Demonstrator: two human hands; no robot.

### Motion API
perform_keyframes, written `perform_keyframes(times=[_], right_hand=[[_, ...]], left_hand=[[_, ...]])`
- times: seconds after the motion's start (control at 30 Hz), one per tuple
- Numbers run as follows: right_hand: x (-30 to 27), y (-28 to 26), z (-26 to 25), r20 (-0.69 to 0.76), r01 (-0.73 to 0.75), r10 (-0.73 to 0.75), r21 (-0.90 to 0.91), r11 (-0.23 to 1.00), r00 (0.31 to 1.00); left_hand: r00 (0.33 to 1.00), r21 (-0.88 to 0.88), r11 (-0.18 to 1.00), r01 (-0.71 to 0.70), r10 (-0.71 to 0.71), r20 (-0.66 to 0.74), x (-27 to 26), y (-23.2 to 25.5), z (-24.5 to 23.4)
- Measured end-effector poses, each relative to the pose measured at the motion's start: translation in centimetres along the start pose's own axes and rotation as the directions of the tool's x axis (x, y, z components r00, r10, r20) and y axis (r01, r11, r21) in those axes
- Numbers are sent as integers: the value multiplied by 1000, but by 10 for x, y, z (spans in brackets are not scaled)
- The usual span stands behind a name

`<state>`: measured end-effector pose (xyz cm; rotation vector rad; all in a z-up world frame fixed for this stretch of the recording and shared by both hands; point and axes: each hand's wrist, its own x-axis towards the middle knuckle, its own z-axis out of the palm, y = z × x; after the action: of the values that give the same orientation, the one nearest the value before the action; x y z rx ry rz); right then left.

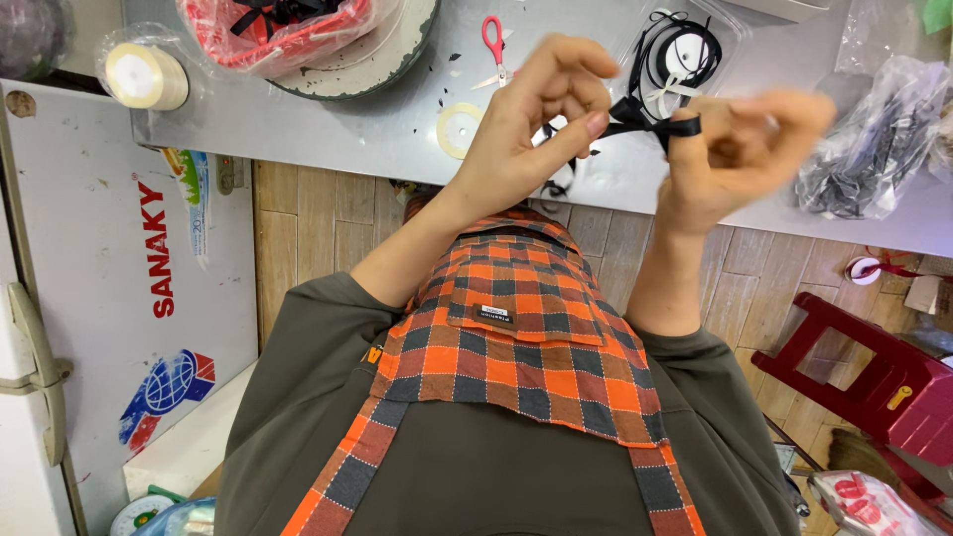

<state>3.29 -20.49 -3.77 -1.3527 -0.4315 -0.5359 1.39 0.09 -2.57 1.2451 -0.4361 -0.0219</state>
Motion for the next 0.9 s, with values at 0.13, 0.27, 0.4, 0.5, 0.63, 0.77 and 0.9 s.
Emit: perform_keyframes(times=[0.13,0.27,0.4,0.5,0.63,0.77,0.9], right_hand=[[-12,8,-4,69,-292,287,79,953,956],[-18,8,-8,56,-261,265,-60,963,963],[-22,8,-5,54,-201,215,-188,961,975],[-20,6,-2,74,-102,129,-296,950,989],[-14,1,-3,75,36,0,-469,882,997],[-17,0,-4,100,95,-55,-451,888,993],[-26,11,-2,25,129,-127,-287,949,992]], left_hand=[[985,386,908,-161,172,5,5,10,1],[977,427,887,-176,210,-32,8,17,6],[943,630,744,-221,329,-58,11,16,10],[925,702,674,-229,375,-59,12,15,10],[889,788,552,-273,458,-12,13,12,4],[849,809,494,-320,529,12,12,5,6],[854,744,593,-308,517,-58,14,-3,12]])
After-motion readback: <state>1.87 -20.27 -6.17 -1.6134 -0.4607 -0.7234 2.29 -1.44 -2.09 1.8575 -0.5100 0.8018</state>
